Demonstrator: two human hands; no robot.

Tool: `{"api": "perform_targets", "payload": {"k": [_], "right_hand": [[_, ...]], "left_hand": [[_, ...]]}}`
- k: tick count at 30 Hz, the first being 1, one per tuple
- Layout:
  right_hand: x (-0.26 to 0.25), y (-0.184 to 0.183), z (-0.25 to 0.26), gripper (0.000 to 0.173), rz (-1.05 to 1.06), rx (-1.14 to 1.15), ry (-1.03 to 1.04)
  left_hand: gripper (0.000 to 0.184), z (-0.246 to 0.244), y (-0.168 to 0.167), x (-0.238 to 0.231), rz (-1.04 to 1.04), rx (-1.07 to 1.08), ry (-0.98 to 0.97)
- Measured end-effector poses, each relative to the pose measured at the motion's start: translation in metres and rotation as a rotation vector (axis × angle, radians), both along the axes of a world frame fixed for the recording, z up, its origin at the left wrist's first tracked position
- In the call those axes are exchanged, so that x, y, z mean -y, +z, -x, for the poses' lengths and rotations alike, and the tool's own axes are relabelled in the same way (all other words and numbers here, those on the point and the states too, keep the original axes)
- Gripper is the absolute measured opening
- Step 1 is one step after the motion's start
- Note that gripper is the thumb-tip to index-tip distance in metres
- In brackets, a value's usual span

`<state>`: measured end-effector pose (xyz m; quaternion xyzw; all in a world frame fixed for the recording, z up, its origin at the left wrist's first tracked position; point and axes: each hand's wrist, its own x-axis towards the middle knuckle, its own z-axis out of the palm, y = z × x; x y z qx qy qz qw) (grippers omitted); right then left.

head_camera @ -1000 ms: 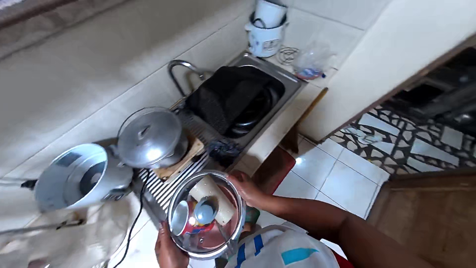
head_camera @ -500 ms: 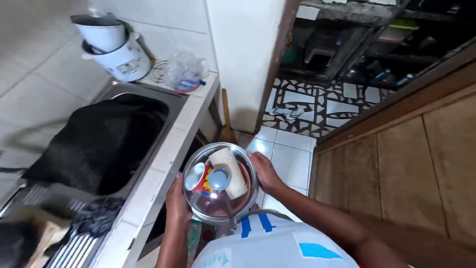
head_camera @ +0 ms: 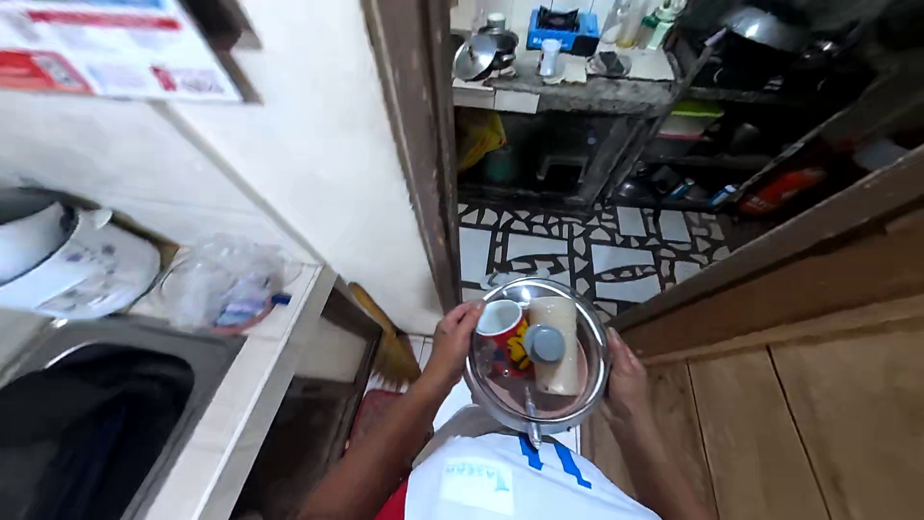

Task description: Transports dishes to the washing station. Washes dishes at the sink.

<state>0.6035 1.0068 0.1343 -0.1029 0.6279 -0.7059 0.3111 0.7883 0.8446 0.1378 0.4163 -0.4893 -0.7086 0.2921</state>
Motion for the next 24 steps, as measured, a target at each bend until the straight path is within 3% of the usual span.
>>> {"api": "perform_targets", "payload": {"k": [6,11,19,24], "right_hand": [[0.062,0.020,0.114,0.036,0.033,0.041,-0.163],[0.118,0.017,0.209,0.036,0.101,0.040,-0.177],[0.219,0.028,0.347,0.037,0.028,0.020,-0.010],[0.262,0.022,0.398,0.039,0.002,0.046,0.062]], "left_hand": [[0.040,0.144,0.018,0.087,-0.048,-0.034,-0.148],[0.041,0.243,0.022,0.146,-0.043,-0.038,-0.168],[0.038,0.357,0.013,0.222,-0.100,-0.124,0.022],[0.039,0.395,0.008,0.251,-0.113,-0.107,0.104]]}}
